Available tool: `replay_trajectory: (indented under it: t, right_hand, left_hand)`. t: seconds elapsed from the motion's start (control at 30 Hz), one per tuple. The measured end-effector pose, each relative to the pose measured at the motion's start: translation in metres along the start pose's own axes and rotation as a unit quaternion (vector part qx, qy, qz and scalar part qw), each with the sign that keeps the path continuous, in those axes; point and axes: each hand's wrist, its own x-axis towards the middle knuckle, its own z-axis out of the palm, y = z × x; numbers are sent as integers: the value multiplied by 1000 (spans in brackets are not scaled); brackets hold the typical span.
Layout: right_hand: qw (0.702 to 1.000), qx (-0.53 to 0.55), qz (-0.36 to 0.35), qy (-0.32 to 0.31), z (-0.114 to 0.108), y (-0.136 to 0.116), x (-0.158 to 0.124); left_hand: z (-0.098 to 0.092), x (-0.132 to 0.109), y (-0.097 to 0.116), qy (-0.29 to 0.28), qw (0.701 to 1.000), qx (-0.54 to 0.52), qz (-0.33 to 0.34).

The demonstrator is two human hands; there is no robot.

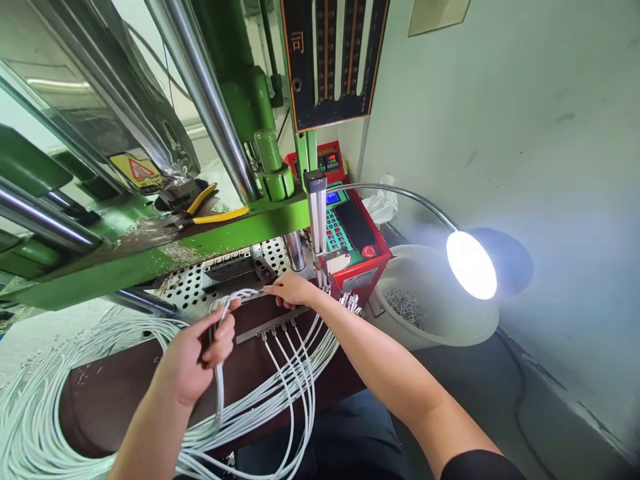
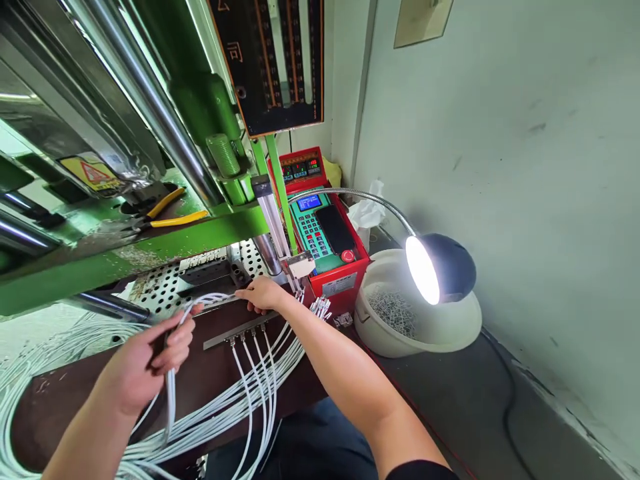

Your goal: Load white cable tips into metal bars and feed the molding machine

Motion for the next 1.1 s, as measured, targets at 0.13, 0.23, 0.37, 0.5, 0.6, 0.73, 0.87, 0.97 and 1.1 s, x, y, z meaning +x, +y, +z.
replay_trajectory:
  t: [0.13,0.23,0.37,0.5,0.6,0.73,0.87,0.97,1.1]
  right_hand:
    - [994,-94,-33,45,3,-5,-6]
    - [985,-155,-32,70,9,-9,-7]
    - [974,-212,-38,73,16,-11,-10]
    - [965,-249,-45,73,22,-14,-11]
    - [958,-271,-52,72,27,-16,-13]
    - [952,-293,-65,65,31,-17,-14]
    - [948,-305,-72,62,32,-15,-12]
    - [946,-307,-78,62,34,-14,-10]
    - [944,-312,-87,61,38,-12,-9]
  left_hand:
    - [-9,-20,-41,29,998,-50,-15]
    - [-14,-28,-61,49,996,-80,-12]
    - [-16,-32,-72,78,991,-106,-13]
    - [-21,-35,-74,85,990,-116,-9]
    - [-25,-40,-75,88,987,-131,-4]
    - [-25,-45,-80,100,983,-156,9]
    - [-24,-40,-85,107,979,-173,17]
    - [-27,-37,-86,104,979,-175,22]
    - [-29,-47,-87,104,981,-164,26]
